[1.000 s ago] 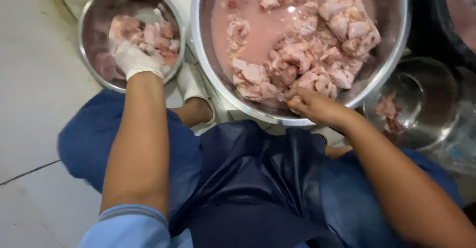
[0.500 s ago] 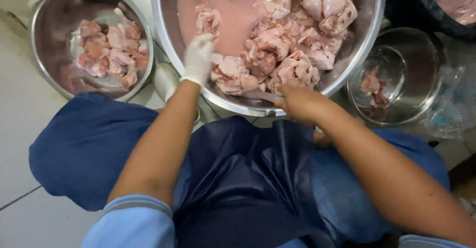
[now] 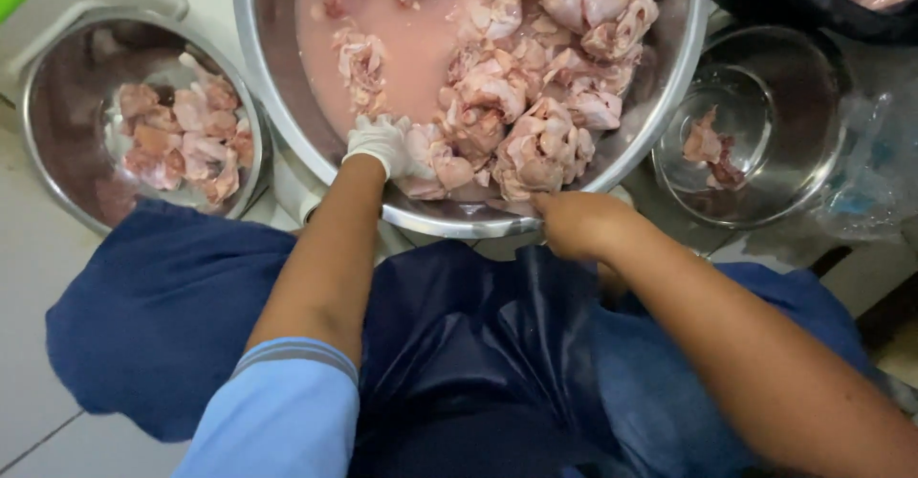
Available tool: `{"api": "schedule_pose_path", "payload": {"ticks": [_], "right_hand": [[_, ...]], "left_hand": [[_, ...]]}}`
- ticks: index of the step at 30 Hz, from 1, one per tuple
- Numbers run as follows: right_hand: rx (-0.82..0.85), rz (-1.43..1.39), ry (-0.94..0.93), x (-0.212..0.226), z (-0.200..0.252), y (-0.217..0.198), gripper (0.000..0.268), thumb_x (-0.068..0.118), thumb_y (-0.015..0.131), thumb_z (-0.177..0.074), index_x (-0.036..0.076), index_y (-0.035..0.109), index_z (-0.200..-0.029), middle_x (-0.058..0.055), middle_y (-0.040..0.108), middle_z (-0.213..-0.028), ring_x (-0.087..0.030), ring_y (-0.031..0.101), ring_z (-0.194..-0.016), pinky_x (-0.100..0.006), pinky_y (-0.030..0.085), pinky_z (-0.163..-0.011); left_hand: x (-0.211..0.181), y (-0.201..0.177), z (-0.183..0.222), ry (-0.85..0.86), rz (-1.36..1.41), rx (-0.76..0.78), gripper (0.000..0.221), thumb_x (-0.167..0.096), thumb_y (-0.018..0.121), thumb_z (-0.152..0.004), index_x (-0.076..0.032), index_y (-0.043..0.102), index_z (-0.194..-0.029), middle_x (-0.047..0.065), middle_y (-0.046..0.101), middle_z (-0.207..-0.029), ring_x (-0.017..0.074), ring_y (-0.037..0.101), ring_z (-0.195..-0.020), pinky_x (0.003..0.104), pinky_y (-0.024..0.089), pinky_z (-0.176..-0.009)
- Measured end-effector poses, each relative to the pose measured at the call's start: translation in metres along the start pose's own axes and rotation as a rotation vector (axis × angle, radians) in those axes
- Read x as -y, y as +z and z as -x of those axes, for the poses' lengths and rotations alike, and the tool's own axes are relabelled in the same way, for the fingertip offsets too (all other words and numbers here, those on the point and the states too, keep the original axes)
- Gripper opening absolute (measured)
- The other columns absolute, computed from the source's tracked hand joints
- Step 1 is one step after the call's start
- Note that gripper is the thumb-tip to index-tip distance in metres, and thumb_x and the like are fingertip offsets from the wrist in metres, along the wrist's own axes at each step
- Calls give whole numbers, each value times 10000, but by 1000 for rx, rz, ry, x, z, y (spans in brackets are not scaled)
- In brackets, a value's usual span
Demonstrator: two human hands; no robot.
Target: Cutting and trimming raw chicken pieces in a large metal basin filled with water.
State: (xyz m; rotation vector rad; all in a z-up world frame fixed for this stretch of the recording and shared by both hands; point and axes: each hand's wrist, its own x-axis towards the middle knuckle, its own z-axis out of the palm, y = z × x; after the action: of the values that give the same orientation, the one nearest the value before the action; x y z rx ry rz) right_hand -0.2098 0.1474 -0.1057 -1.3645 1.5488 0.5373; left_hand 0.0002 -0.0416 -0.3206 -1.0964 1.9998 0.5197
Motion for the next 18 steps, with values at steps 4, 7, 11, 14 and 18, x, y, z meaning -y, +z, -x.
{"api": "schedule_pose_path", "payload": {"ticks": [4, 7, 11, 14, 18], "right_hand": [[5, -77, 42, 10, 13, -13, 353, 227, 472, -976, 58, 603, -1258, -254, 715, -1057, -430, 700, -1023, -529, 557, -865], [7, -47, 53, 12, 15, -17, 362, 233, 447, -986, 62, 580, -1276, -256, 714, -1050, -436, 701, -1017, -533, 554, -870], [61, 4, 63, 17, 17, -22, 369, 238, 427, -996, 52, 556, -1286, -271, 697, -1118, -448, 673, -1093, -534, 532, -933], [53, -2, 56, 13, 11, -18, 361, 241, 430, -995, 107, 540, -1311, -274, 687, -1137, -453, 658, -1115, -541, 523, -958], [41, -1, 84, 26, 22, -33, 353, 248, 442, -998, 103, 565, -1296, -272, 692, -1130, -448, 666, -1104, -533, 532, -948]], "left_hand": [[3, -13, 3, 38, 139, 72, 964, -664, 681, -690, -242, 354, -1493, 125, 417, -1494, 440, 339, -1347, 555, 386, -1023], [10, -25, 11, 61, 267, 131, 913, -682, 652, -721, -140, 446, -1426, 187, 463, -1472, 436, 371, -1372, 531, 358, -1088], [20, -41, 17, 102, 467, 203, 911, -708, 607, -767, 12, 587, -1325, 278, 532, -1441, 430, 420, -1409, 494, 314, -1186], [24, -33, 30, -14, 493, 73, 642, -673, 591, -830, -183, 662, -1239, 148, 666, -1292, 333, 560, -1303, 466, 416, -1116], [22, -28, 18, -8, 465, 79, 606, -589, 618, -797, -133, 701, -1187, 148, 714, -1189, 322, 604, -1244, 483, 482, -1048]]}}
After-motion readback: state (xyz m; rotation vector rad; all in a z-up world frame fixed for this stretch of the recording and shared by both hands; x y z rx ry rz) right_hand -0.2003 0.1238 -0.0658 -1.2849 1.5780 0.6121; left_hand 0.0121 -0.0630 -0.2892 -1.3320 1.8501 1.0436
